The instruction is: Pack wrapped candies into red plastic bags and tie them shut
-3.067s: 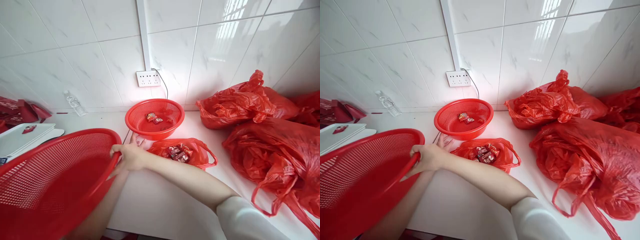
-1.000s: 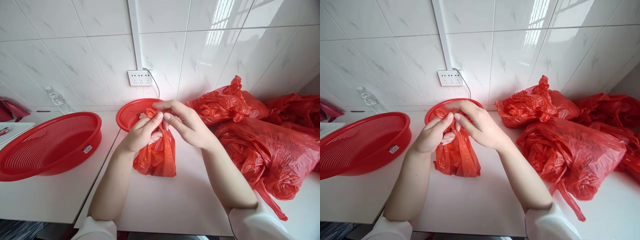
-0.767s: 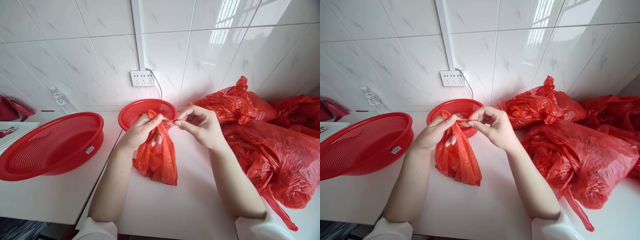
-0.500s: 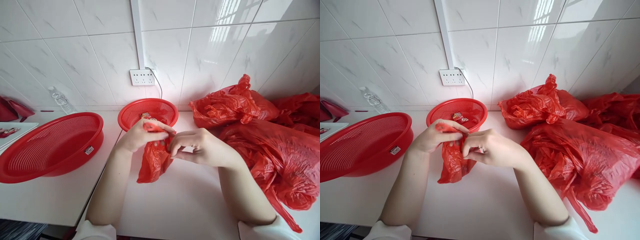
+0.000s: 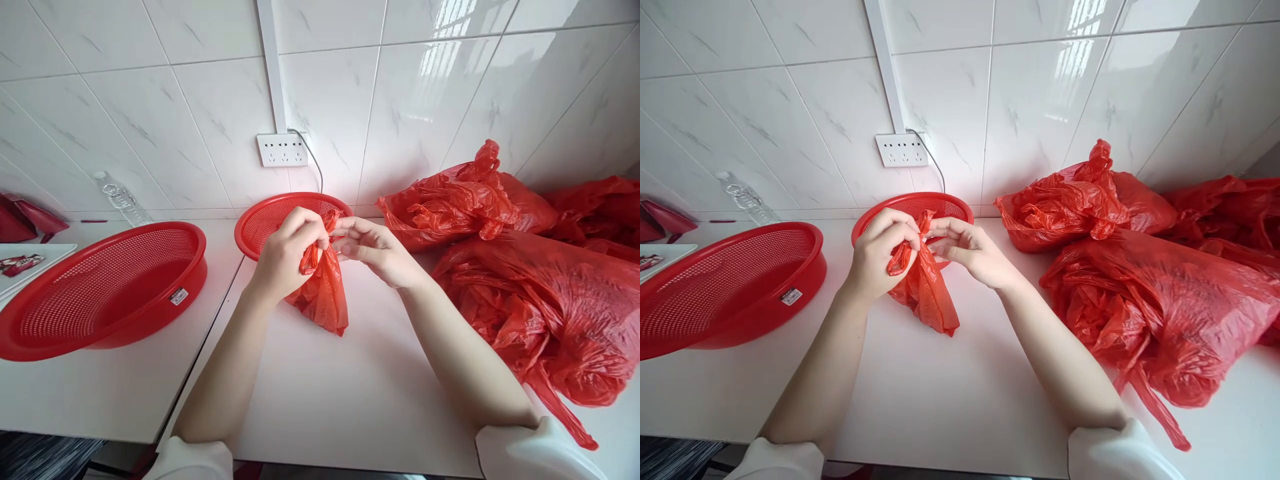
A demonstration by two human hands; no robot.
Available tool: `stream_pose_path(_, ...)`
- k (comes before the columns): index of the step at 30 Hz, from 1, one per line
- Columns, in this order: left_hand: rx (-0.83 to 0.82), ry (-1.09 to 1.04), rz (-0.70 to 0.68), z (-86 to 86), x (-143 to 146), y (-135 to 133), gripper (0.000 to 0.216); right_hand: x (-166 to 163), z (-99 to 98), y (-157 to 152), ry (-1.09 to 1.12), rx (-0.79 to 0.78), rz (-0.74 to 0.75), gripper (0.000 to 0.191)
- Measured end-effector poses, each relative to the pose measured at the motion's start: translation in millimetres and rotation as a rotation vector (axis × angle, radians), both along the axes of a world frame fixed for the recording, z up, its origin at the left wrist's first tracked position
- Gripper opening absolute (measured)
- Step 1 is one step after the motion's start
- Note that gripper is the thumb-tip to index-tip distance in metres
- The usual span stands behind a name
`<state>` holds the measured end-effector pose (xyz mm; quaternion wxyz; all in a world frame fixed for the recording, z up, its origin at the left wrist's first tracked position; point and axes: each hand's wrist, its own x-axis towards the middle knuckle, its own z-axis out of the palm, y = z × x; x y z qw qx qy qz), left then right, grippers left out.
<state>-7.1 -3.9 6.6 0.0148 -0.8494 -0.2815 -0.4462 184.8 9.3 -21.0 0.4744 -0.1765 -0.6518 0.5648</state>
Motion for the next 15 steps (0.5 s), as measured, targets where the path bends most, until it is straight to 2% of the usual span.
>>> stream_pose_path(4,-0.039,-0.077,-0.037,1.3,3.1,0.0,0.015,-2.1,2.8,-4.4,0.014,-0.004,-0.085,0.02)
stream_pose_path(7,-0.12,-0.095,-0.126,4.4,2.5,-3.1,0.014,-3.5,4.0,-4.4,0.041,-0.067,-0.158,0.016)
stream_pose_path(11,-0.321,-0.124,-0.291,7.4,-1.9,-2.1,0.012,-3.9,4.5,-2.2,0.148,-0.287,-0.081,0.016)
stream_pose_path(15,-0.46,-0.302,-0.267,7.1,-2.3,2.7,0.025,-6.3,3.6,-0.3,0.326,-0.338,-0.081,0.016)
